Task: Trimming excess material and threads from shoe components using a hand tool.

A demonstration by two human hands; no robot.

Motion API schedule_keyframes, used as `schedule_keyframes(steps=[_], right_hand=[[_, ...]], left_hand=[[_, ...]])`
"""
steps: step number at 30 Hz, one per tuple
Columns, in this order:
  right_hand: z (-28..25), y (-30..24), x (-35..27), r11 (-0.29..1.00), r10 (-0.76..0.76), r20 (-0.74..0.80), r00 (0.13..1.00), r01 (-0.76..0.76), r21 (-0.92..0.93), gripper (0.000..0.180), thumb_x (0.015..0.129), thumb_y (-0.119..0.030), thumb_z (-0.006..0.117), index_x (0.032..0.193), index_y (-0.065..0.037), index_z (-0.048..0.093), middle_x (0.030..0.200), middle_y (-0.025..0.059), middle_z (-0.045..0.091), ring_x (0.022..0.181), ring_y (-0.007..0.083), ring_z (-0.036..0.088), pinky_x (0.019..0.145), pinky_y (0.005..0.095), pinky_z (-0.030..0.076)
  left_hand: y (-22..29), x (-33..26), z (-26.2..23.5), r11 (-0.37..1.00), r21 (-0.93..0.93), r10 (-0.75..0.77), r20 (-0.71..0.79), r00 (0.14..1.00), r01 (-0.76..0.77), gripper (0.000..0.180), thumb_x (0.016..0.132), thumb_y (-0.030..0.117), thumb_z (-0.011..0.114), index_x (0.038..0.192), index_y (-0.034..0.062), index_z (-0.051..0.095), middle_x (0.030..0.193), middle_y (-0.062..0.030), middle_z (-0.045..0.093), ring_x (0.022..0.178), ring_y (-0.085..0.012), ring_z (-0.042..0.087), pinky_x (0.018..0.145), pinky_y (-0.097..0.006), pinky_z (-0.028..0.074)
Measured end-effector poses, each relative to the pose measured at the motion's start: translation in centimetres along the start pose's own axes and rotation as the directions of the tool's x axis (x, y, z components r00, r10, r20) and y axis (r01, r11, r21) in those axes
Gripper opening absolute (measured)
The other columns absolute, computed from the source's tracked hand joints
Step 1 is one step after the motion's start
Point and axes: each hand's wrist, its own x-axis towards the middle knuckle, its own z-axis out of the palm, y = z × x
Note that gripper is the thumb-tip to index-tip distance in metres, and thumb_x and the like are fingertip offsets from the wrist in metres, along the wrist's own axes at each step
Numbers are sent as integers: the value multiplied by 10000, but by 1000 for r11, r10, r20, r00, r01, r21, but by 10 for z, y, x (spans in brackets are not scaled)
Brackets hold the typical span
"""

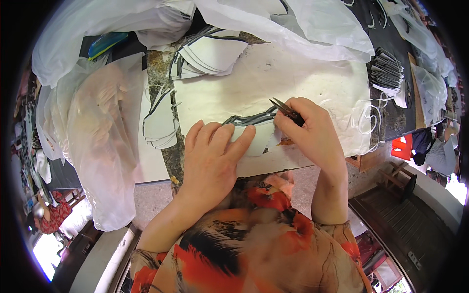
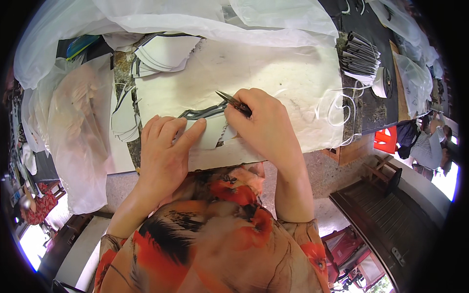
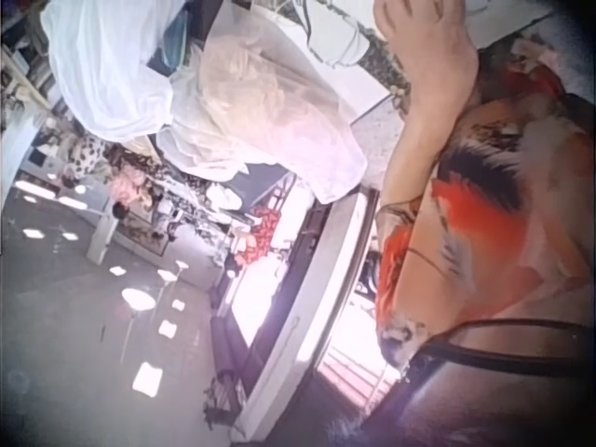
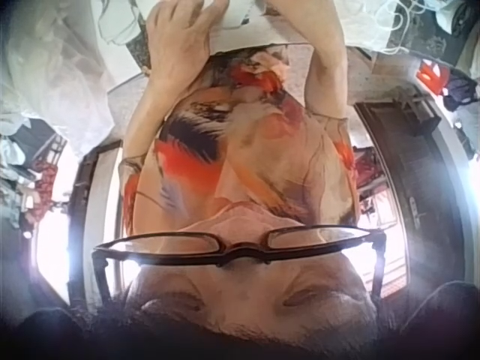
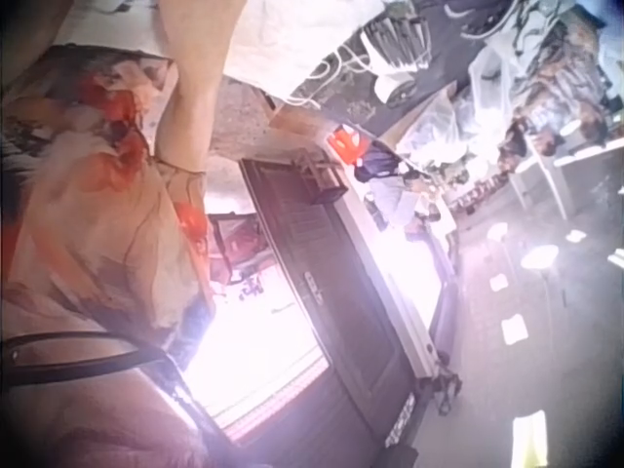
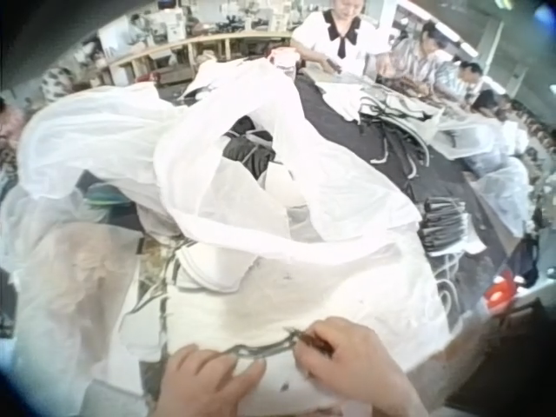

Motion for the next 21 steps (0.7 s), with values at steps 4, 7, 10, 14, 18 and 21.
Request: schedule_keyframes(steps=[4, 7, 10, 14, 18, 21], right_hand=[[-1, 9, 3, 997, 26, -9, 1000, -26, 68, 247, 868, -191, 661, 885, 53, 623, 787, 187, 587, 741, 317, 603, 696, 413, 477], [0, 17, 6, 998, -10, -25, 1000, 11, 54, 262, 871, -207, 657, 890, 53, 621, 786, 190, 584, 728, 321, 587, 682, 412, 466], [-1, 22, 8, 1000, -6, -14, 1000, 6, 21, 215, 923, -180, 695, 906, 29, 648, 770, 24, 589, 713, 75, 523, 639, 265, 437], [-2, 22, 8, 1000, 14, -25, 1000, -13, 18, 222, 919, -190, 699, 904, 27, 652, 758, 19, 584, 702, 71, 511, 630, 266, 430], [-1, 19, 8, 1000, 20, -59, 998, -20, -3, 220, 908, -189, 698, 901, 27, 658, 728, 23, 582, 676, 79, 514, 616, 270, 434], [0, 22, 8, 999, -7, -80, 997, 4, -33, 218, 896, -185, 694, 896, 30, 661, 718, 36, 589, 660, 89, 525, 609, 278, 441]], left_hand=[[5, 5, -3, 1000, 19, -4, 40, 999, 3, 528, 811, 27, 655, 1310, 198, 668, 1082, -82, 576, 1110, -296, 559, 1086, -527, 390], [7, 6, -4, 999, 42, -9, 66, 998, 6, 541, 816, 26, 654, 1326, 205, 656, 1053, -77, 559, 1094, -296, 553, 1093, -530, 380], [8, 9, -4, 998, 56, 0, 85, 996, -5, 557, 813, 30, 660, 1340, 212, 646, 1020, -73, 533, 1085, -291, 548, 1100, -539, 370], [11, 15, -6, 998, 63, 13, 102, 995, -20, 576, 809, 34, 664, 1354, 216, 637, 987, -72, 504, 1084, -289, 545, 1109, -549, 359], [12, 17, -5, 995, 92, 26, 94, 995, -35, 591, 810, 43, 667, 1368, 236, 630, 975, -75, 491, 1085, -286, 546, 1114, -561, 350], [13, 18, -3, 993, 113, 27, 97, 995, -38, 589, 817, 58, 671, 1373, 246, 628, 970, -78, 491, 1081, -288, 550, 1115, -564, 346]])
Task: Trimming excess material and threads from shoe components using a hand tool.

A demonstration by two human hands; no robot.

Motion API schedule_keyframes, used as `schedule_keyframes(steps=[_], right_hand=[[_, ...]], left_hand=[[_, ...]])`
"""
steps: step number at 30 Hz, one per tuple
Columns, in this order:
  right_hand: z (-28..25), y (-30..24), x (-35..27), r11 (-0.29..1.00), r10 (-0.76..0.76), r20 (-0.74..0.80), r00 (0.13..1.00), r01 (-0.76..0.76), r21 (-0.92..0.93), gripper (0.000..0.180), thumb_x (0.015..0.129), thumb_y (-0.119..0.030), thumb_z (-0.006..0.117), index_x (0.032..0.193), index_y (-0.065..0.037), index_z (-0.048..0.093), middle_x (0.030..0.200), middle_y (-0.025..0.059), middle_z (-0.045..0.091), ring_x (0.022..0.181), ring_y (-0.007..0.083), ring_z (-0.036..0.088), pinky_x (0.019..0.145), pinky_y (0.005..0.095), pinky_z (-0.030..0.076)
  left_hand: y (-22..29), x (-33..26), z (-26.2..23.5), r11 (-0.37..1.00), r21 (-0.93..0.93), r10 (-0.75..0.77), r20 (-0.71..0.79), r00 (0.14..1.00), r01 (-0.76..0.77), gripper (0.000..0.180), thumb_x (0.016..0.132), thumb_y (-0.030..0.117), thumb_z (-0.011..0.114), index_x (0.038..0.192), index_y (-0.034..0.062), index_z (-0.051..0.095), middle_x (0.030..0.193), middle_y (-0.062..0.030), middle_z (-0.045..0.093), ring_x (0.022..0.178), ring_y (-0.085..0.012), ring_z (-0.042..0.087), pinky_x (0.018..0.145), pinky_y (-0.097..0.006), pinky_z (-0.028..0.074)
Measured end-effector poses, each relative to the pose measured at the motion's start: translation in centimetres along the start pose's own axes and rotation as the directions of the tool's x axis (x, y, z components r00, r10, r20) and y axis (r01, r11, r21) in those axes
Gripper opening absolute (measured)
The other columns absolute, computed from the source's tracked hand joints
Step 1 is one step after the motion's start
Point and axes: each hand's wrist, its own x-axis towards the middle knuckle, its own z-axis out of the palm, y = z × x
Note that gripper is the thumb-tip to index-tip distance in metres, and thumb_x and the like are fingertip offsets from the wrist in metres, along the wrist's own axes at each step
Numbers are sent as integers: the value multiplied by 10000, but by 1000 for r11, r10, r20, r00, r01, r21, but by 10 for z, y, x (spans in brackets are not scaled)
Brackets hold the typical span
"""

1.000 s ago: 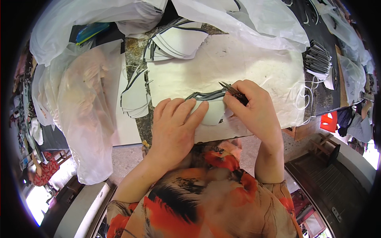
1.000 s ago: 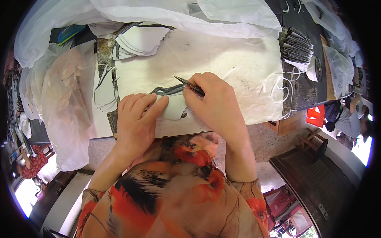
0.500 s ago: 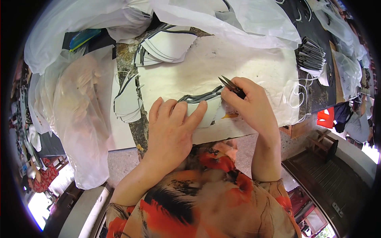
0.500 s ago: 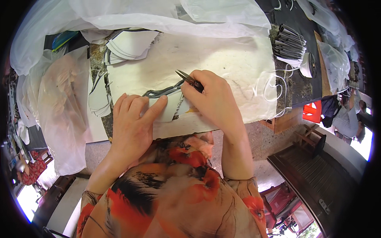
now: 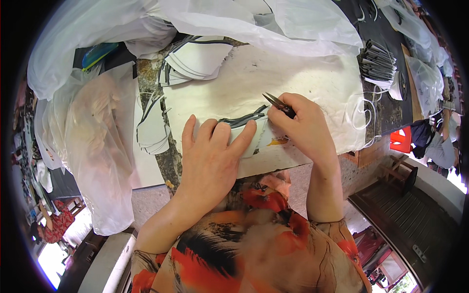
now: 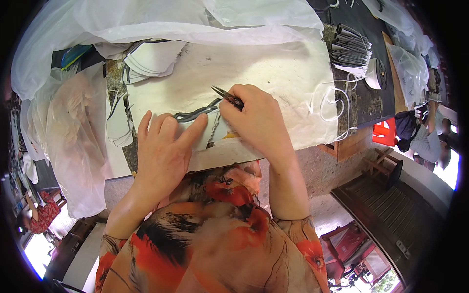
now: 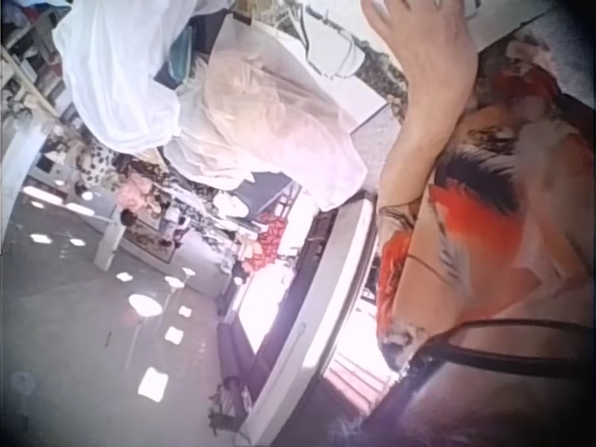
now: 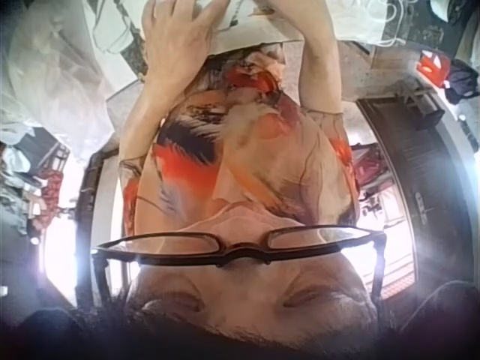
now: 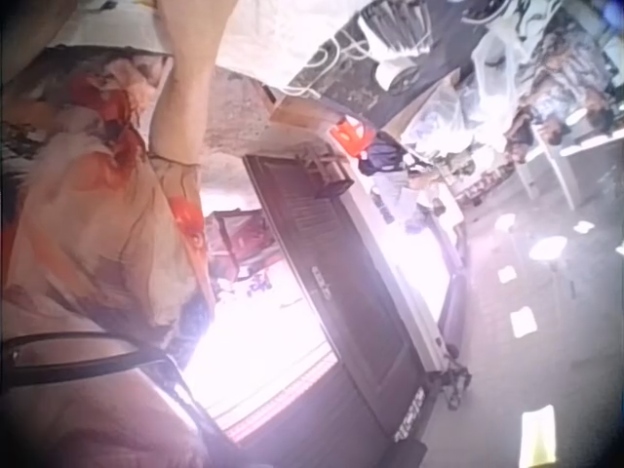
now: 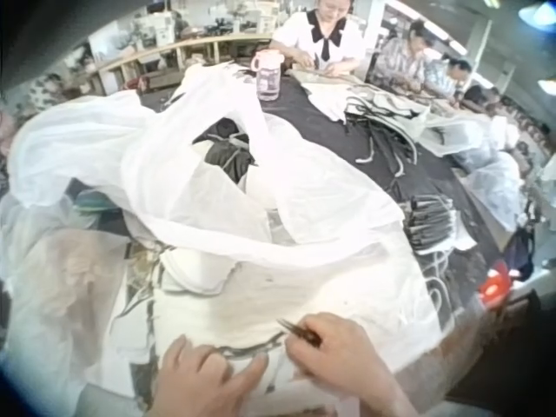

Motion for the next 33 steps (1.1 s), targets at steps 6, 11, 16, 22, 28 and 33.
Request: schedule_keyframes(steps=[6, 11, 16, 22, 28, 33], right_hand=[[1, -1, -2, 999, -8, -20, 1000, 7, -50, 227, 872, -189, 687, 897, 35, 665, 731, 85, 613, 657, 136, 558, 621, 312, 459], [3, -2, -3, 994, -26, -50, 998, 20, -107, 237, 858, -206, 675, 889, 29, 660, 766, 144, 622, 678, 229, 582, 655, 355, 474], [10, -3, -6, 983, -52, -86, 995, 36, -181, 233, 852, -214, 673, 902, 13, 664, 816, 179, 644, 710, 313, 608, 684, 390, 489], [14, -5, -14, 970, -68, -111, 992, 40, -239, 189, 884, -228, 656, 905, -40, 663, 906, 169, 681, 818, 367, 670, 725, 447, 529], [-2, 0, -23, 935, 103, 81, 991, -125, 332, 243, 878, -201, 729, 1054, -36, 702, 865, 56, 684, 746, 143, 614, 718, 304, 511], [4, -3, -29, 917, 43, 24, 999, -49, 395, 240, 868, -54, 761, 1093, -25, 682, 797, -68, 506, 708, 28, 450, 647, 206, 415]], left_hand=[[3, 2, 2, 999, 32, 2, -6, 1000, -2, 565, 843, 81, 647, 1382, 250, 623, 951, -81, 484, 1064, -297, 557, 1111, -568, 346], [4, 3, 5, 998, 54, 13, -24, 1000, -11, 569, 850, 78, 616, 1391, 253, 620, 932, -86, 476, 1050, -303, 557, 1100, -573, 359], [6, 2, 7, 999, 33, 10, -42, 999, -8, 591, 838, 58, 613, 1399, 241, 614, 934, -98, 470, 1040, -315, 551, 1096, -580, 364], [3, -10, 29, 995, -67, -82, -181, 980, 71, 608, 790, 0, 620, 1389, 105, 606, 1066, -135, 496, 1129, -342, 536, 1110, -558, 380], [-4, -23, 45, 989, -128, -105, -302, 947, 69, 559, 791, 36, 624, 1350, 67, 609, 1219, -134, 483, 1226, -340, 514, 1129, -571, 350], [-6, -25, 52, 975, -214, -128, -353, 927, 53, 545, 766, -23, 612, 1307, 44, 608, 1211, -153, 496, 1220, -379, 518, 1130, -552, 370]])
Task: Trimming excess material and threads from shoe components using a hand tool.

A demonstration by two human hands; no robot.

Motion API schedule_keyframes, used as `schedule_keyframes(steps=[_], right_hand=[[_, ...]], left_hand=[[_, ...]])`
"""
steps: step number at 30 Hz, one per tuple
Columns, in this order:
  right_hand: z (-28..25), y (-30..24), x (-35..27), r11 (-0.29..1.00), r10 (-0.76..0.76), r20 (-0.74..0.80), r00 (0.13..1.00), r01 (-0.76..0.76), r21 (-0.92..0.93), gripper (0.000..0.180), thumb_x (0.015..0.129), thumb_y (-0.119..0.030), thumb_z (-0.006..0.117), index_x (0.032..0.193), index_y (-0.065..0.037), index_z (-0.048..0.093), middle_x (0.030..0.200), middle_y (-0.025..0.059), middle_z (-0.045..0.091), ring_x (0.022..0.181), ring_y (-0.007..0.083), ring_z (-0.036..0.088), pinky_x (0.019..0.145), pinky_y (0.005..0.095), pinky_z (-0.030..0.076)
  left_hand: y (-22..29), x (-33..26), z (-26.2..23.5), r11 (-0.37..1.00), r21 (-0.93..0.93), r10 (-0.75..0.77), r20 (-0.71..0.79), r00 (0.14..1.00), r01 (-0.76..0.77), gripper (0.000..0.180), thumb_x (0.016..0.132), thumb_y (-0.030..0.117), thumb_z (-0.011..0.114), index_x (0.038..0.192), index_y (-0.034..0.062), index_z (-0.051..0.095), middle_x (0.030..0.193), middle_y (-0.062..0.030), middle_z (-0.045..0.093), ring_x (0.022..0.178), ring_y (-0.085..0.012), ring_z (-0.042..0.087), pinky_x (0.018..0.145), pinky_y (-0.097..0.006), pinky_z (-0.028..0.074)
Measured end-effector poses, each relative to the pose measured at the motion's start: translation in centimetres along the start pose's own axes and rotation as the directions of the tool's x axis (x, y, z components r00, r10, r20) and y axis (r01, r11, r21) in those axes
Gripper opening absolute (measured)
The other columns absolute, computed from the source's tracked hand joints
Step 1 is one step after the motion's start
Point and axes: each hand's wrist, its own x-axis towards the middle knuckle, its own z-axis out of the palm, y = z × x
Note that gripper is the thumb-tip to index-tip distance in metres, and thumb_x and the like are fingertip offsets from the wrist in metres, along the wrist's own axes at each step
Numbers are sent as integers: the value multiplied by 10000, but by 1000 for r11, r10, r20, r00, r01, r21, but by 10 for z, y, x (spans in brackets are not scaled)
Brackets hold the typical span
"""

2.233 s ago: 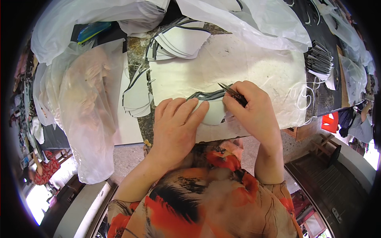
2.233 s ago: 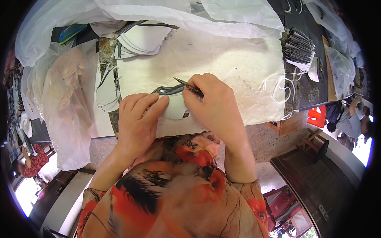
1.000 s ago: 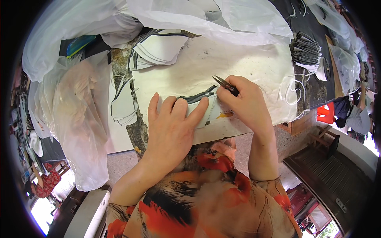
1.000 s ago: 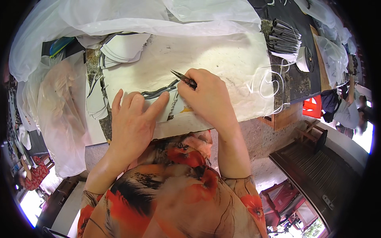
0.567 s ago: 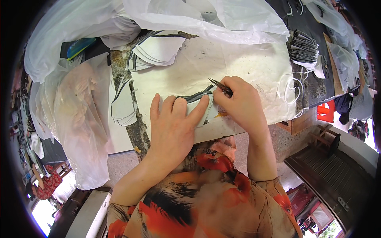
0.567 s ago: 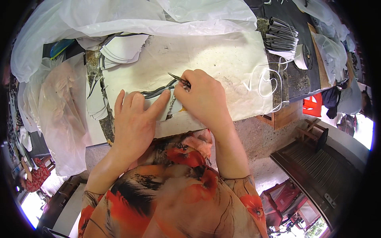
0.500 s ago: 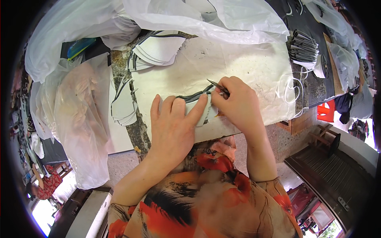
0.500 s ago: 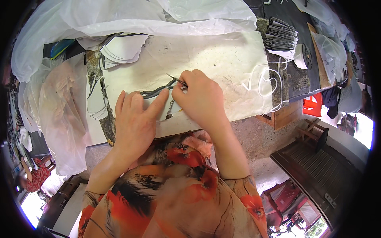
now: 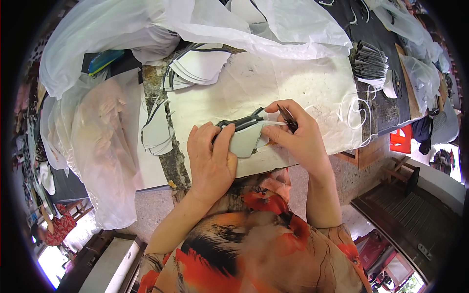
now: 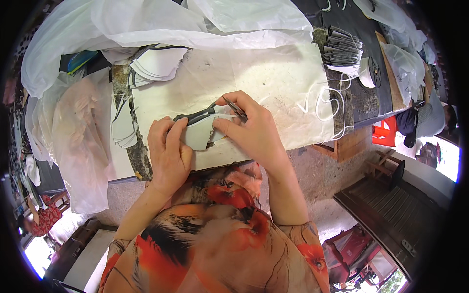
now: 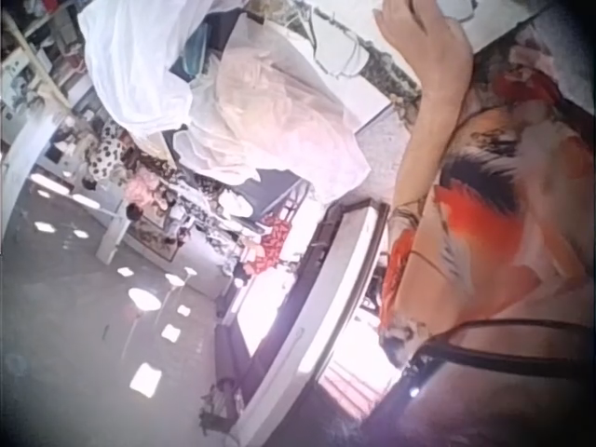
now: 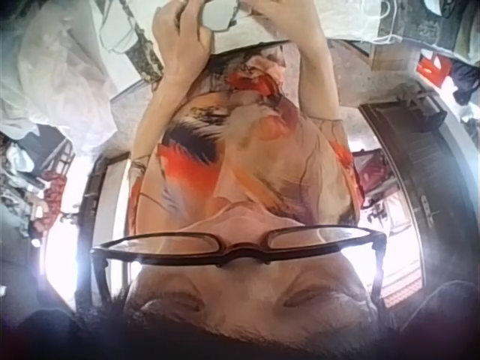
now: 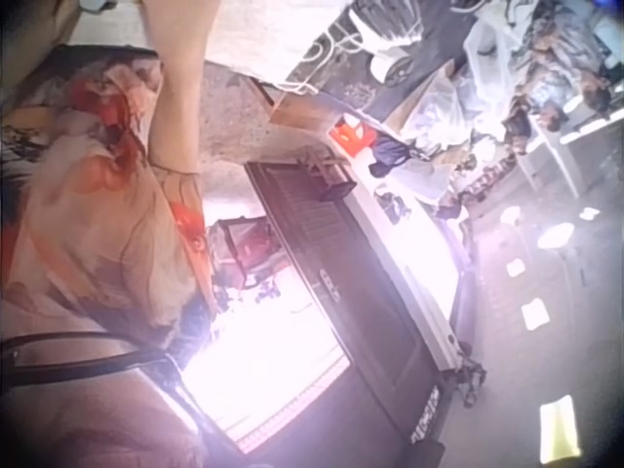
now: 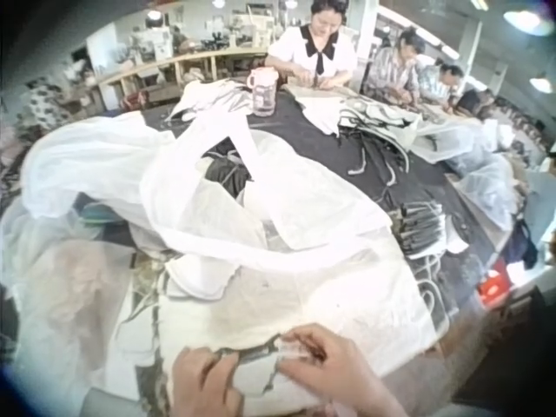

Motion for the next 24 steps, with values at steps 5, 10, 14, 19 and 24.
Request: schedule_keyframes(steps=[5, 10, 14, 19, 24], right_hand=[[3, 0, -3, 987, -70, 16, 997, 71, -143, 307, 835, -48, 765, 1130, -43, 680, 829, -65, 476, 713, 27, 415, 631, 196, 379], [6, -10, -9, 970, -148, -18, 989, 141, -200, 342, 831, -61, 725, 1168, -30, 675, 992, 68, 667, 870, 126, 605, 758, 286, 532], [-4, -14, -11, 998, -49, 254, 966, 36, 55, 294, 850, -45, 713, 1139, -9, 675, 928, -6, 593, 815, 63, 515, 696, 230, 442], [5, -12, -7, 992, 125, 217, 968, -128, 1, 226, 889, -101, 723, 1065, 31, 667, 940, 0, 644, 783, 42, 556, 677, 228, 479], [4, -6, -7, 981, 116, 190, 975, -142, 131, 185, 888, -131, 747, 998, 1, 681, 828, -38, 623, 740, 18, 526, 617, 195, 413]], left_hand=[[-4, -2, 4, 998, -65, 2, -60, 998, -6, 499, 759, -11, 634, 1252, 62, 607, 1201, -132, 515, 1224, -358, 529, 1135, -585, 358], [-2, 3, 4, 995, -87, 36, -124, 992, -47, 452, 749, -20, 631, 1188, 75, 579, 1194, -124, 546, 1224, -363, 536, 1145, -593, 332], [-4, 6, -2, 996, -87, 15, -79, 997, -22, 436, 749, -22, 625, 1172, 74, 579, 1187, -122, 551, 1209, -357, 542, 1148, -595, 316], [-4, 23, -24, 980, -192, -32, 108, 994, 53, 537, 756, -37, 612, 1287, 40, 570, 1202, -154, 580, 1164, -339, 571, 1151, -541, 346], [-15, 34, -48, 799, -536, -168, 238, 957, 274, 515, 790, 83, 641, 1303, 61, 627, 1215, -155, 561, 1182, -328, 523, 1074, -430, 390]])
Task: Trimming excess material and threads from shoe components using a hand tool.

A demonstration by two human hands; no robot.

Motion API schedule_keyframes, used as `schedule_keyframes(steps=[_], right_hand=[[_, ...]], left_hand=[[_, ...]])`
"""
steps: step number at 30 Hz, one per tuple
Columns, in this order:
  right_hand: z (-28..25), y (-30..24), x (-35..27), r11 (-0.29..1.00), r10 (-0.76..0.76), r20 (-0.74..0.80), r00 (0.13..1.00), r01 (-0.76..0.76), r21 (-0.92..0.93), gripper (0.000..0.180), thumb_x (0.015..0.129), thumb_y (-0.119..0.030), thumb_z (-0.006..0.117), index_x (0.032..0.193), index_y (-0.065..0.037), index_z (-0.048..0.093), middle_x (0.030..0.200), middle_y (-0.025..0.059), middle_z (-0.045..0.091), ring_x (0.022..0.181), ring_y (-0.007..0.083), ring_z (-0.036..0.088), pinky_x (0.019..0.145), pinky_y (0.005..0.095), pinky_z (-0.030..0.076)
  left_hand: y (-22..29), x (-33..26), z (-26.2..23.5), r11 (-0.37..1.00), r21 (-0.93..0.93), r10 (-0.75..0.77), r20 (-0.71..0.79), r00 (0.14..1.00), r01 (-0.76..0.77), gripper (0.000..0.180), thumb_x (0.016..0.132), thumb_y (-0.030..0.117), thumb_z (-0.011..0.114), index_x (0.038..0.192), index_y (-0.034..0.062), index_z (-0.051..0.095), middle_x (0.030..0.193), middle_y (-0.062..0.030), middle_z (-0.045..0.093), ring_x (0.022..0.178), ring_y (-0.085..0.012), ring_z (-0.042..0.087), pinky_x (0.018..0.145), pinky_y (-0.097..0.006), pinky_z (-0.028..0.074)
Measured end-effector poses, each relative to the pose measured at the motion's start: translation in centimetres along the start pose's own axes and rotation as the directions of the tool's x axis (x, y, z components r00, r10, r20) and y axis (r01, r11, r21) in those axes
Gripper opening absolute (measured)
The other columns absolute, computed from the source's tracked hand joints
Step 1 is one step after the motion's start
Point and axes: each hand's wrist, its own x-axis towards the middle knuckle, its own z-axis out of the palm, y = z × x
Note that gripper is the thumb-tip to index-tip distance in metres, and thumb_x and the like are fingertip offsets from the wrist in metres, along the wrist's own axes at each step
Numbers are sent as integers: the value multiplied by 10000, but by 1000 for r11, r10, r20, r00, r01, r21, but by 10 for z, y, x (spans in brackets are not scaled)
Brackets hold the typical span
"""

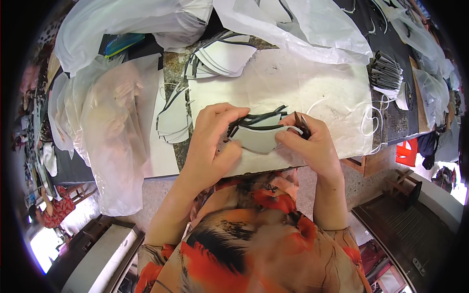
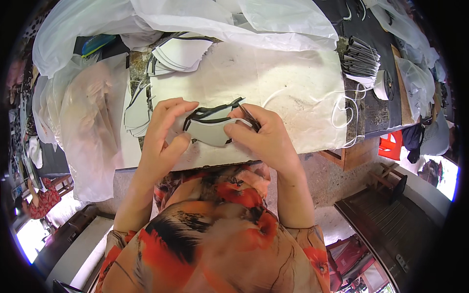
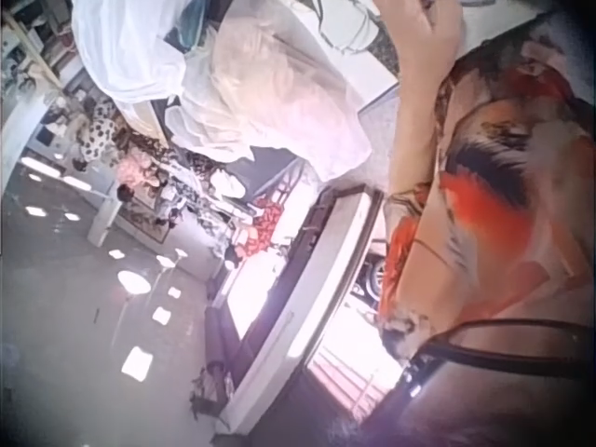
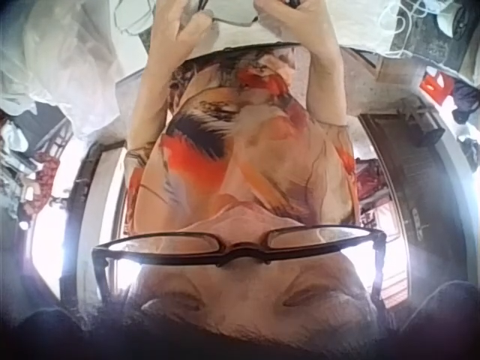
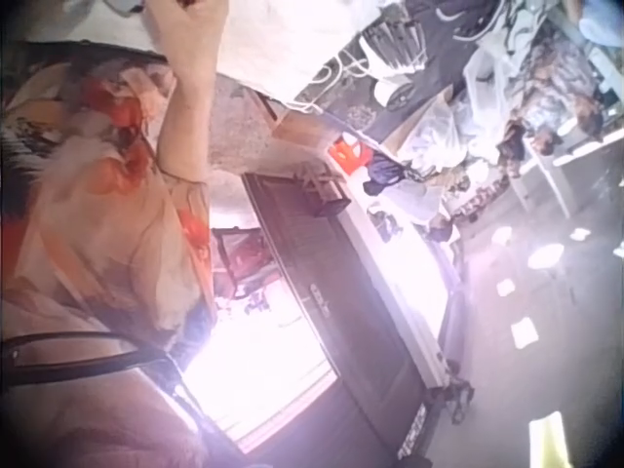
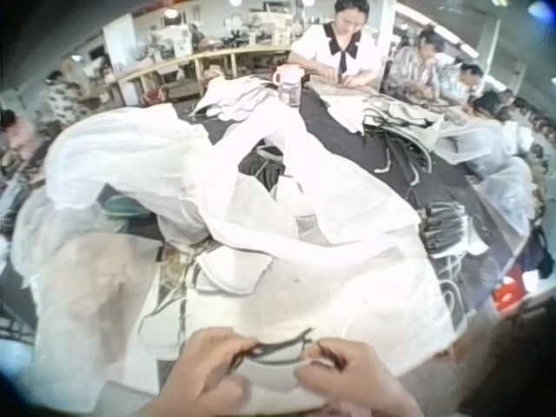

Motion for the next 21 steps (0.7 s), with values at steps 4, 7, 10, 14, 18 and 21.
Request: schedule_keyframes(steps=[4, 7, 10, 14, 18, 21], right_hand=[[2, 2, 1, 1000, -9, 61, 998, 10, -12, 193, 888, -142, 753, 994, 1, 680, 833, -43, 622, 736, 16, 521, 616, 196, 411], [3, 4, 3, 999, -44, 42, 998, 45, -18, 185, 890, -140, 753, 994, -3, 685, 826, -49, 623, 737, 15, 522, 624, 200, 415], [0, 9, 5, 995, -36, -3, 999, 36, -91, 172, 888, -128, 755, 989, -4, 692, 826, -46, 632, 741, 14, 528, 625, 205, 421], [-2, 13, 7, 999, -4, -13, 1000, 4, 32, 164, 881, -118, 761, 979, -3, 698, 814, -41, 643, 726, 18, 538, 631, 206, 428], [-2, 13, 7, 992, 35, -1, 999, -35, 124, 161, 872, -106, 768, 979, -2, 707, 802, -34, 656, 709, 27, 554, 634, 204, 435], [-3, 16, 7, 987, 55, 2, 998, -55, 152, 161, 862, -94, 776, 975, -1, 709, 800, -30, 662, 714, 29, 562, 634, 205, 437]], left_hand=[[3, 12, 3, 983, 120, 130, 87, 988, -140, 303, 820, 172, 721, 1095, 47, 702, 1221, -135, 570, 1217, -348, 496, 1082, -452, 374], [-6, 21, 4, 961, 180, 172, 201, 964, -209, 202, 862, 194, 732, 986, 38, 701, 1247, -110, 575, 1305, -358, 447, 1116, -449, 341], [-18, 25, 0, 972, 145, 135, 295, 946, -184, 161, 899, 184, 716, 964, 38, 691, 1286, -88, 578, 1397, -367, 389, 1153, -445, 307], [-27, 27, -5, 985, 108, 84, 362, 928, -131, 135, 918, 150, 688, 1003, 46, 699, 1304, -66, 592, 1449, -367, 343, 1170, -460, 292], [-28, 31, -8, 991, 77, 66, 403, 913, -106, 126, 932, 107, 657, 1030, 44, 703, 1300, -57, 600, 1460, -369, 333, 1184, -459, 279], [-27, 33, -11, 993, 61, 62, 428, 902, -98, 155, 910, 38, 618, 1039, 37, 704, 1297, -52, 606, 1479, -361, 317, 1197, -446, 268]])
